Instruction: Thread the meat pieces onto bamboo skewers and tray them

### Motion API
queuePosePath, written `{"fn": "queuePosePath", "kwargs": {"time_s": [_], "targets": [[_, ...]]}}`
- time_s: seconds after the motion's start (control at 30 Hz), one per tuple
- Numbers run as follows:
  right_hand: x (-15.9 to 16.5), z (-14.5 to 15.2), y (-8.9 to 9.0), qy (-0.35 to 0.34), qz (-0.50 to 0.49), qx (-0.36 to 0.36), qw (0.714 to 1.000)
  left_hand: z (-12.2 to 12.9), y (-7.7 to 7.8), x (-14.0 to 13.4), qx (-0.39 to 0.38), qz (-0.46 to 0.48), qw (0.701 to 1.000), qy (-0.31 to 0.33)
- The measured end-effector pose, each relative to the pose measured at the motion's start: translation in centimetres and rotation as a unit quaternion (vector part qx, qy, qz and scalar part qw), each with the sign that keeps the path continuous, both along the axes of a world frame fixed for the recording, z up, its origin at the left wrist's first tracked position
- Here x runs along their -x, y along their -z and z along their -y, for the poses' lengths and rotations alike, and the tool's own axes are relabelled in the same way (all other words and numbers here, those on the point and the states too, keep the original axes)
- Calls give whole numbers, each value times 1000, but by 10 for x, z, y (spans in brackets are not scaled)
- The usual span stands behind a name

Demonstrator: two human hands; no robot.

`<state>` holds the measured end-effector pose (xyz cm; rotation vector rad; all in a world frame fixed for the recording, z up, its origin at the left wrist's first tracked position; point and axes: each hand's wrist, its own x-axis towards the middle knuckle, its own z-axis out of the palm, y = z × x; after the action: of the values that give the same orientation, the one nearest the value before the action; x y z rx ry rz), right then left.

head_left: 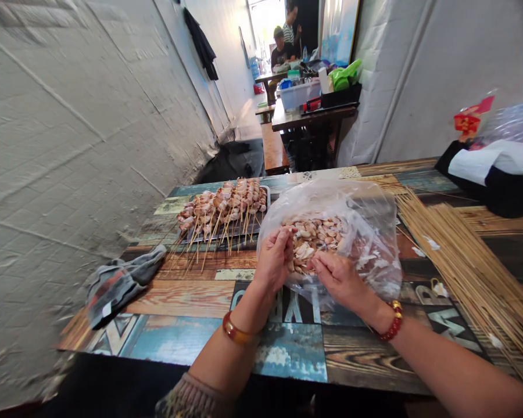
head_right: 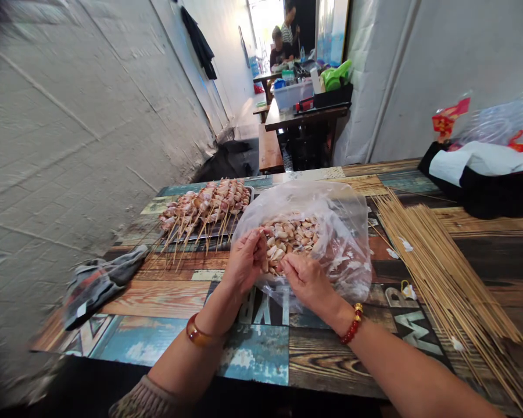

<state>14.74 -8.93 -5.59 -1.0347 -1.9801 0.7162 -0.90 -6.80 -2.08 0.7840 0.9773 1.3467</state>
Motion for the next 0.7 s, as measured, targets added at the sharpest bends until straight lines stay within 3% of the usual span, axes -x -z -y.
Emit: {"fn": "queuePosePath", "kwargs": {"time_s": [0.27,0.57,0.7], "targets": [[2,0,-3,22,-36,32,999,8,3,-15,26,-48,998,15],[-1,-2,-11,1,-37,85,996,5,1,-8,30,-41,998,33],[-1,-3,-11,32,-67,99,992,7,4,-12,37,-46,997,47]]}}
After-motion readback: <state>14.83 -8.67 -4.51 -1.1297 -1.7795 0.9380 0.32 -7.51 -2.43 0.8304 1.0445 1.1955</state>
